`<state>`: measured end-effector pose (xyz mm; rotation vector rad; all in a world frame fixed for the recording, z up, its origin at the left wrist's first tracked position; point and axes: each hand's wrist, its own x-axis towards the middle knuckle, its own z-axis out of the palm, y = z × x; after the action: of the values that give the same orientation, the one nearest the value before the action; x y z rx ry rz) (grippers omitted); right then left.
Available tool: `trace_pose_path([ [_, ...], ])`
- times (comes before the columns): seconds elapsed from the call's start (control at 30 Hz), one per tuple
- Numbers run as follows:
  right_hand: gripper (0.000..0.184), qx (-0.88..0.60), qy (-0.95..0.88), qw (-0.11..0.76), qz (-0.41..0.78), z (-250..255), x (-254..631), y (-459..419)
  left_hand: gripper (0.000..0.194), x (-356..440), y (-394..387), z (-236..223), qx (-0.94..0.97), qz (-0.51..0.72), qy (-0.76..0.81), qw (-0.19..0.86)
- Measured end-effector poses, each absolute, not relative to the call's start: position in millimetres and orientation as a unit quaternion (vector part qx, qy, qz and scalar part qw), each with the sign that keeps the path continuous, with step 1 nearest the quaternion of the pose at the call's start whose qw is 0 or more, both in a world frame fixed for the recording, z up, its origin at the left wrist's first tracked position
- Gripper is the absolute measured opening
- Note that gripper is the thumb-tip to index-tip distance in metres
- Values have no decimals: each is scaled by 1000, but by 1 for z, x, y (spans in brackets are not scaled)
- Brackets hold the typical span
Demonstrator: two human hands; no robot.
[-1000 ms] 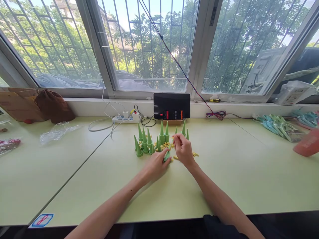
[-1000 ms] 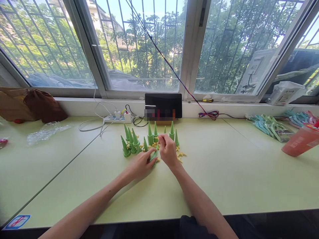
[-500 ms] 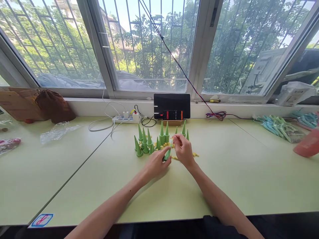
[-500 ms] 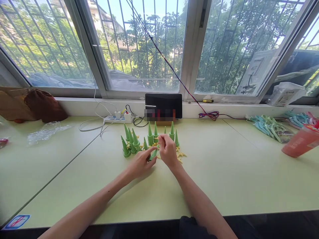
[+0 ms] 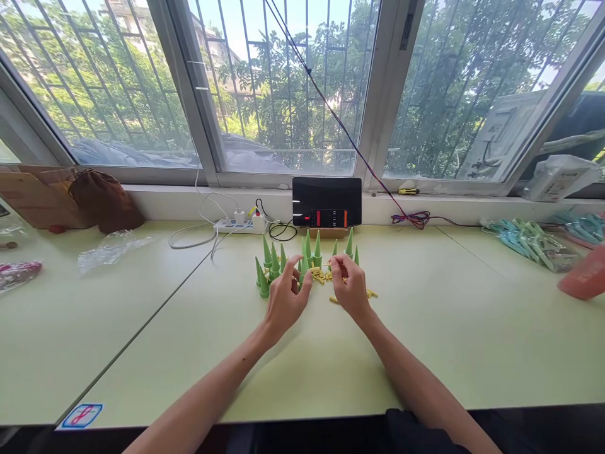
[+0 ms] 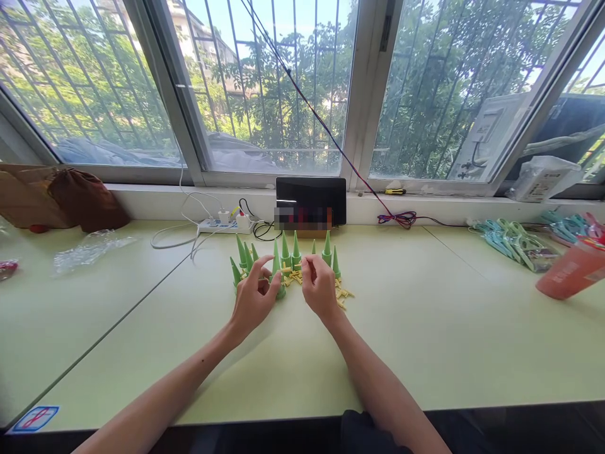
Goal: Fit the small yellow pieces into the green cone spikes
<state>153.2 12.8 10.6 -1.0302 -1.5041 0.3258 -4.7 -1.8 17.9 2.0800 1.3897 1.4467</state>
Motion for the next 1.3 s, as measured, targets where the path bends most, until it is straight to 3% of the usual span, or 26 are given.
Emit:
trace_pose_path([
  [1.3, 18, -390, -694, 580, 174, 12, 152, 10, 34, -4, -2, 17, 692, 515, 489, 126],
])
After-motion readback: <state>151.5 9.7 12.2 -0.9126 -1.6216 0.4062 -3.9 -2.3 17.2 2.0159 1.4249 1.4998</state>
